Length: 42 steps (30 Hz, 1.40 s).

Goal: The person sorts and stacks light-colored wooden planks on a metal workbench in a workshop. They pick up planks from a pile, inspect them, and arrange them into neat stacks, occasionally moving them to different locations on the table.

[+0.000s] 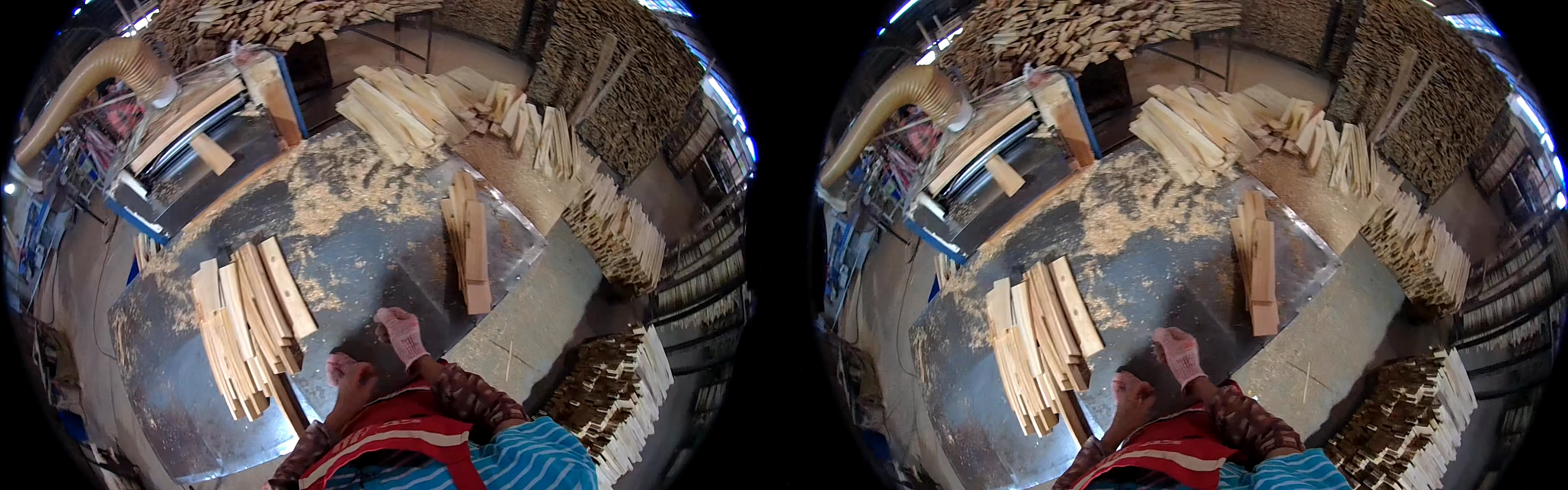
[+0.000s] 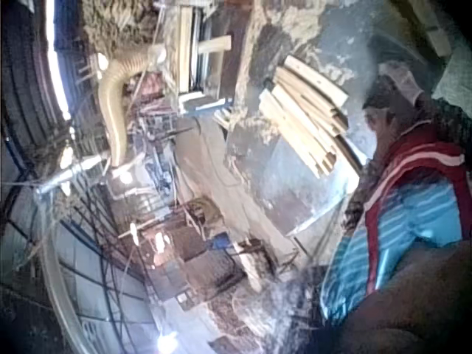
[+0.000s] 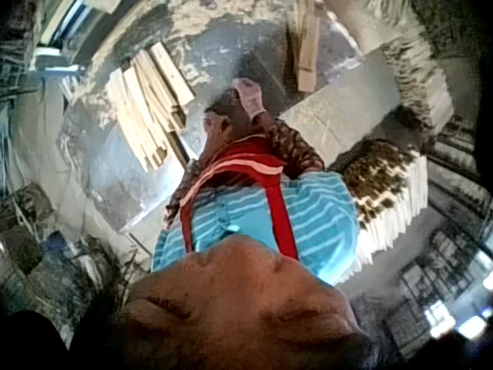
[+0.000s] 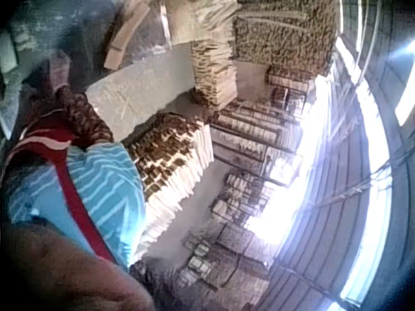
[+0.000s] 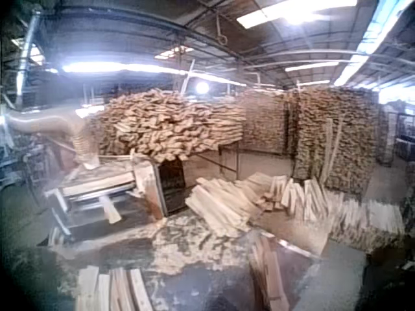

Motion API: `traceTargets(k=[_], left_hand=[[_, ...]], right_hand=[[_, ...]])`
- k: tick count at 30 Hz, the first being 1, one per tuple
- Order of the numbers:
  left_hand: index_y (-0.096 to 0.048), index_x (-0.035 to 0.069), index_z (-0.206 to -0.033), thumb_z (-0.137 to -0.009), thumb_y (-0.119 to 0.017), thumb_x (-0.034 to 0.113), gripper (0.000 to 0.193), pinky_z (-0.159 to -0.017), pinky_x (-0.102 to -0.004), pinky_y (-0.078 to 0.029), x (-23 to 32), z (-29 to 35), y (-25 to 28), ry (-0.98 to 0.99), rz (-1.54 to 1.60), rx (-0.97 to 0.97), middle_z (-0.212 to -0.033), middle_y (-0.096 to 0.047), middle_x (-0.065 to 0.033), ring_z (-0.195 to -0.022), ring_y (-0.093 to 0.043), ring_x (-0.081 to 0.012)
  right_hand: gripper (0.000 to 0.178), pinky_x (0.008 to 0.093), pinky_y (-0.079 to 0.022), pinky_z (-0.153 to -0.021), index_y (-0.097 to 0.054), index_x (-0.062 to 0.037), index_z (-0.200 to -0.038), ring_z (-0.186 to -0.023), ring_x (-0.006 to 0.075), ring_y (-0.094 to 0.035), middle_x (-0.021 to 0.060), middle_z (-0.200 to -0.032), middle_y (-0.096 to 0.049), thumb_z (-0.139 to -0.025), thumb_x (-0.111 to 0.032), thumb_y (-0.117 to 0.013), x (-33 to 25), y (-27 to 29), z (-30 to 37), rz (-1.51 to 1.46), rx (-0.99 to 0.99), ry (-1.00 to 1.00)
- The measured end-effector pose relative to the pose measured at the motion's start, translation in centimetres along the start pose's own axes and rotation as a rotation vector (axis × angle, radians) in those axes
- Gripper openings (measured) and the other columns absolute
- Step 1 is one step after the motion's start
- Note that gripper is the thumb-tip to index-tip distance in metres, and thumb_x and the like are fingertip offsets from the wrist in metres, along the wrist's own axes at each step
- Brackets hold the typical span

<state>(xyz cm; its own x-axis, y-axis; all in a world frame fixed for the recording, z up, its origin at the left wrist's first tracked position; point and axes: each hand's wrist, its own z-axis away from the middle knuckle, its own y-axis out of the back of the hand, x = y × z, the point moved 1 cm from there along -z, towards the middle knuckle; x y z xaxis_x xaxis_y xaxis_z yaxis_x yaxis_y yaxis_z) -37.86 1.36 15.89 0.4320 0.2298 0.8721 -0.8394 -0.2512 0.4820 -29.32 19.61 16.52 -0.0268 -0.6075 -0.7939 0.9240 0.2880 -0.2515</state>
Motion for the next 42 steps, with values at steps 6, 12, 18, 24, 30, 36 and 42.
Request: traceTargets(k=[6, 12, 18, 24, 30, 36, 42], left_hand=[[-0.051, 0.005, -0.123, -0.073, -0.077, 0.02, 0.059, -0.093, -0.0492, -0.043, -10.8, 0.2, -1.2, 0.1, -0.303, 0.177, -0.117, -0.054, -0.0227, -0.111, -0.052, -0.0405], [-0.029, 0.0, -0.147, -0.069, -0.08, 0.028, 0.098, -0.11, -0.0548, -0.029, -17.0, 1.2, -4.6, 0.362, -0.529, 0.251, -0.144, -0.032, -0.0311, -0.133, -0.032, -0.049], [-0.02, 0.011, -0.152, -0.065, -0.085, 0.033, 0.111, -0.11, -0.062, -0.027, -10.2, -0.7, -4.3, 0.684, -0.366, 0.186, -0.155, -0.012, -0.0353, -0.142, -0.014, -0.0546], [-0.031, 0.007, -0.144, -0.068, -0.078, 0.021, 0.091, -0.107, -0.0604, -0.031, -11.2, -1.5, -4.0, 0.568, -0.406, 0.207, -0.143, -0.029, -0.0325, -0.132, -0.029, -0.0521], [-0.052, 0.001, -0.111, -0.069, -0.071, 0.012, 0.048, -0.096, -0.0523, -0.038, -15.4, -0.7, -4.3, 0.404, -0.049, 0.408, -0.106, -0.053, -0.0181, -0.108, -0.048, -0.0395], [-0.046, 0.005, -0.1, -0.067, -0.061, -0.015, 0.041, -0.056, -0.0281, -0.04, -9.7, -3.9, -2.7, 0.191, 0.062, 0.427, -0.076, -0.041, -0.0028, -0.061, -0.042, -0.0147], [-0.045, 0.004, -0.103, -0.069, -0.062, -0.012, 0.041, -0.061, -0.0296, -0.045, -11.7, -3.0, -2.5, 0.36, 0.166, 0.337, -0.085, -0.043, -0.0055, -0.067, -0.045, -0.0169]], right_hand=[[0.046, 0.0362, -0.053, -0.085, -0.061, -0.0026, -0.124, -0.095, 0.0307, -0.066, 0.0163, -0.105, -0.067, -0.086, -0.027, -0.073, -6.5, 8.9, -2.9, 0.971, 0.519, 0.929], [0.074, 0.0437, -0.047, -0.098, -0.044, -0.0023, -0.141, -0.116, 0.0359, -0.058, 0.0222, -0.127, -0.058, -0.083, -0.039, -0.072, -13.5, 16.2, -7.8, 0.717, 0.589, 0.192], [0.098, 0.0449, -0.038, -0.11, -0.028, -0.0013, -0.149, -0.135, 0.0413, -0.038, 0.0229, -0.152, -0.033, -0.075, -0.046, -0.075, -13.3, 16.3, -11.2, 1.689, 0.628, 0.405], [0.097, 0.0454, -0.035, -0.113, -0.028, -0.0018, -0.15, -0.138, 0.0412, -0.036, 0.0239, -0.155, -0.028, -0.074, -0.037, -0.077, -12.5, 15.7, -11.7, 1.381, 0.646, 0.233], [0.071, 0.0339, -0.051, -0.091, -0.041, -0.0009, -0.146, -0.105, 0.0231, -0.062, 0.0113, -0.126, -0.06, -0.082, -0.015, -0.071, -11.8, 22.2, -12.5, 0.416, 0.388, 0.454], [0.07, 0.0274, -0.05, -0.084, -0.043, -0.0036, -0.145, -0.099, 0.0171, -0.059, 0.0065, -0.117, -0.06, -0.083, -0.011, -0.072, -13.7, 23.1, -11.3, 0.297, 0.609, 0.48], [0.084, 0.0412, -0.049, -0.096, -0.036, -0.0051, -0.146, -0.114, 0.0343, -0.059, 0.0154, -0.138, -0.05, -0.075, -0.023, -0.077, -14.3, 16.3, -11.1, 1.189, 0.719, 0.362]])
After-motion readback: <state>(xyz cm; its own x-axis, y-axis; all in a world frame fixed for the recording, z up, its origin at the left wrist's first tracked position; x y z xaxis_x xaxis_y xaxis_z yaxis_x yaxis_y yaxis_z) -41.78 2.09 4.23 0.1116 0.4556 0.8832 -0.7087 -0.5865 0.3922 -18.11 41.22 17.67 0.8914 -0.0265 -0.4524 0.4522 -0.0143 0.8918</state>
